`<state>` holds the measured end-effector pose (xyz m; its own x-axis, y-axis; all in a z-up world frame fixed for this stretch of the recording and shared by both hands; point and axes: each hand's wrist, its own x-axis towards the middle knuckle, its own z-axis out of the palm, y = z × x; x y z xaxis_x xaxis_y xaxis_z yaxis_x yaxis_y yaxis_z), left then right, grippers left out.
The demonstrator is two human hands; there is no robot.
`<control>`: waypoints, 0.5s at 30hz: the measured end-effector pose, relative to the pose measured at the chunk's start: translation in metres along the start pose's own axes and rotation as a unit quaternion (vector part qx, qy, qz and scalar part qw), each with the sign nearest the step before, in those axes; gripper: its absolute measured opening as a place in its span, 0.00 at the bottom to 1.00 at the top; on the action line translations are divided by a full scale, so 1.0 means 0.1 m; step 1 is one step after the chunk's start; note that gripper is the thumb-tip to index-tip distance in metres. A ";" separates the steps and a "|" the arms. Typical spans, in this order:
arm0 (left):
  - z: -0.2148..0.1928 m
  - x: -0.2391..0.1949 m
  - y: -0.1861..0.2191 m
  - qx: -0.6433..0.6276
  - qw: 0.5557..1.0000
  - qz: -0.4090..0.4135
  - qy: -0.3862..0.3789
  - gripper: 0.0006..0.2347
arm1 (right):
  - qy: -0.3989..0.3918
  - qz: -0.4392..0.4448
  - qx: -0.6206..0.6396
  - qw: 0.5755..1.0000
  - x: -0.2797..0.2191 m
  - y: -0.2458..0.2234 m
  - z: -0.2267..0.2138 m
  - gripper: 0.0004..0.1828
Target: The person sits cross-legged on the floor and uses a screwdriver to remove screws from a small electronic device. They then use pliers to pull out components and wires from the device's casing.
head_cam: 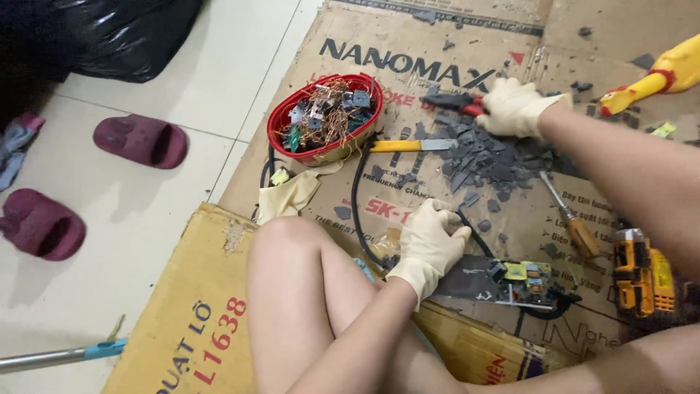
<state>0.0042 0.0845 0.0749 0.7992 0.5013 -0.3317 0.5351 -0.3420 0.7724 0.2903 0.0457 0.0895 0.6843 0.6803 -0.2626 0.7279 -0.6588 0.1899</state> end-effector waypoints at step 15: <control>-0.08 -0.21 -0.04 0.292 0.935 0.183 -0.088 0.45 | 0.118 0.084 0.869 0.473 -2.27 0.00 -0.51 0.05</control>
<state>-0.0172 0.0818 0.0835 0.9631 0.1456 -0.2265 0.2347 -0.8664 0.4407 0.1375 -0.0922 0.1968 0.8617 0.4523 -0.2302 -0.3329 0.1615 -0.9290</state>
